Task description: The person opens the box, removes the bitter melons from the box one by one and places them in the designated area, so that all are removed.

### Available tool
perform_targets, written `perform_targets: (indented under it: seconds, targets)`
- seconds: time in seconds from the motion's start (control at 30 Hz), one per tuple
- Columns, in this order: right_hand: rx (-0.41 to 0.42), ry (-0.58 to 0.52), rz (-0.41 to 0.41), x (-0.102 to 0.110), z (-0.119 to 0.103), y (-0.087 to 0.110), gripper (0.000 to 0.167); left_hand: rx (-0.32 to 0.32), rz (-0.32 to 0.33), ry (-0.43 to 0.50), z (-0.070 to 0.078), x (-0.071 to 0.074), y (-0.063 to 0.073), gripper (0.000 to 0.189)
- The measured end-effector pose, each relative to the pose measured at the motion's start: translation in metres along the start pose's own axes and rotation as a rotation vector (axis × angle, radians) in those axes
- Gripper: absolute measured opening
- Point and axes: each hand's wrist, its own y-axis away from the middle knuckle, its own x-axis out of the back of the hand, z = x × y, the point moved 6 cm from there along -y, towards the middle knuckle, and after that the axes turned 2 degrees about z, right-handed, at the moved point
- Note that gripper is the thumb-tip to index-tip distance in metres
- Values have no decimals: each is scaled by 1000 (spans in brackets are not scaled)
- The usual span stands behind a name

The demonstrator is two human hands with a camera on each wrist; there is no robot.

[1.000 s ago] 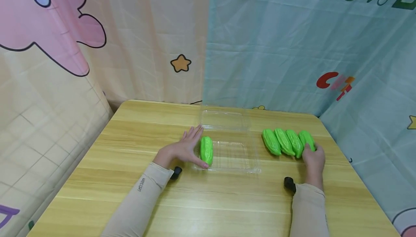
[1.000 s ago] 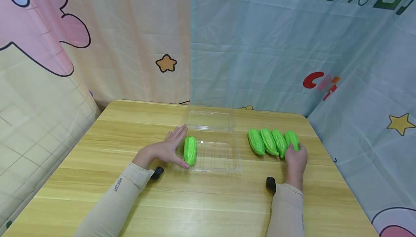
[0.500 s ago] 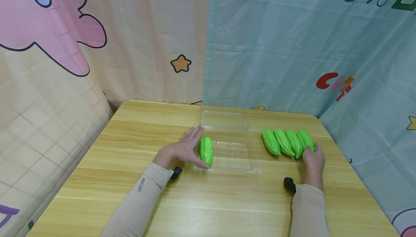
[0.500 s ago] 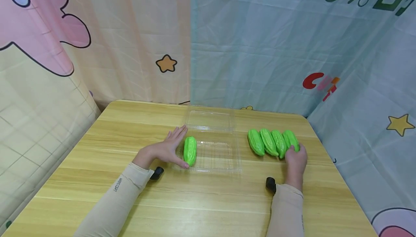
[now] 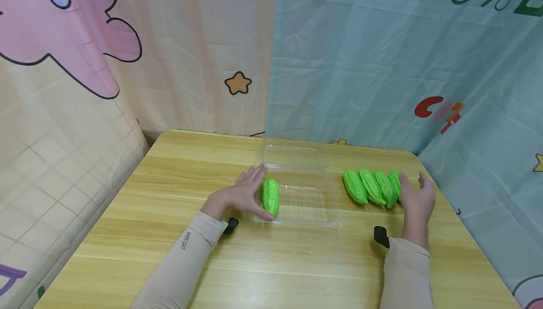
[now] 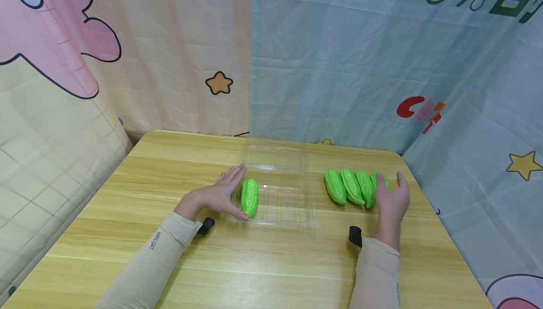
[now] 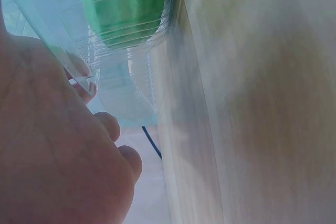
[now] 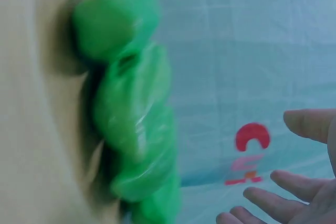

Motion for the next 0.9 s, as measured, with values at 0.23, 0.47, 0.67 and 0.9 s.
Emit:
perform_targets:
  seconds: [0.23,0.47,0.67,0.9]
  targets:
    - [75,-10,-102,-12,-46,26,74,2,-6,-1,-1,-1,-1,145]
    - [250,54,-474,-54,-81,65,69,7,0,-19,-1,0,1,146]
    - [324,30,-650,-86,-95,91,65,0,8,-18,0,2,2,145]
    - [365,30,-768,-112,-95,107,63,-6,1,-22,0,2,2,145]
